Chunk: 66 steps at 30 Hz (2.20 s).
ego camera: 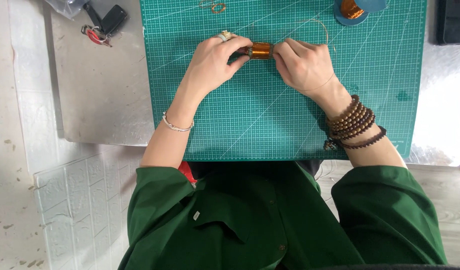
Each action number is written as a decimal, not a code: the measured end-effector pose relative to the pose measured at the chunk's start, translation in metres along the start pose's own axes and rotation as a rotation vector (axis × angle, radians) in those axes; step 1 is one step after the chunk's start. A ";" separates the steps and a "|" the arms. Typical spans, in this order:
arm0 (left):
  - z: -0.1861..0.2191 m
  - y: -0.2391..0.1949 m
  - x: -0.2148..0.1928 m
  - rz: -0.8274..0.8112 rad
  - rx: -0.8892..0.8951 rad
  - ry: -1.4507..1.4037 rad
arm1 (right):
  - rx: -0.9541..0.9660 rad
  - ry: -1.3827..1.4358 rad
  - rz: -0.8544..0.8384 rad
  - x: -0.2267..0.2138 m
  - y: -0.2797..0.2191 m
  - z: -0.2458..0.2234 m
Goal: Winding copper wire around the slots of a small motor armature to create coils on a workbench.
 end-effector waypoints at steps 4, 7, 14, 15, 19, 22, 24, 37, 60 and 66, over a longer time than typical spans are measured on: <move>-0.002 0.000 0.000 -0.010 -0.015 -0.006 | -0.005 -0.042 0.009 -0.005 -0.002 0.001; -0.001 0.000 0.000 -0.003 -0.010 -0.004 | 0.008 -0.015 0.007 -0.003 -0.003 0.001; 0.000 0.000 -0.001 0.007 -0.005 -0.015 | 0.006 0.003 0.015 0.003 -0.004 0.000; 0.001 0.001 -0.002 0.014 0.001 -0.012 | 0.007 -0.010 0.009 0.004 -0.004 0.001; 0.000 -0.001 -0.001 0.037 0.036 0.003 | 0.012 -0.048 -0.034 0.001 -0.006 0.001; -0.005 -0.002 0.002 0.045 0.036 0.014 | 0.004 -0.056 -0.017 -0.005 -0.005 0.001; -0.006 -0.003 0.003 0.046 0.021 0.027 | 0.021 -0.006 -0.002 -0.004 -0.006 0.002; -0.002 -0.005 -0.003 0.088 0.055 0.037 | 0.075 0.068 -0.056 0.010 -0.016 0.009; -0.007 0.000 0.005 0.010 -0.010 0.017 | 0.109 0.044 -0.059 0.013 -0.010 0.007; -0.007 -0.001 0.003 0.039 0.026 0.024 | 0.109 0.073 -0.051 0.013 -0.010 0.005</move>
Point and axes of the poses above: each hand's wrist, its own y-axis towards the middle knuckle, its own x-axis out of the palm, z = x × y, the point moved 3 cm from there along y, towards the middle knuckle, and after that the axes turned 10 degrees about -x, right-handed, at the moved point
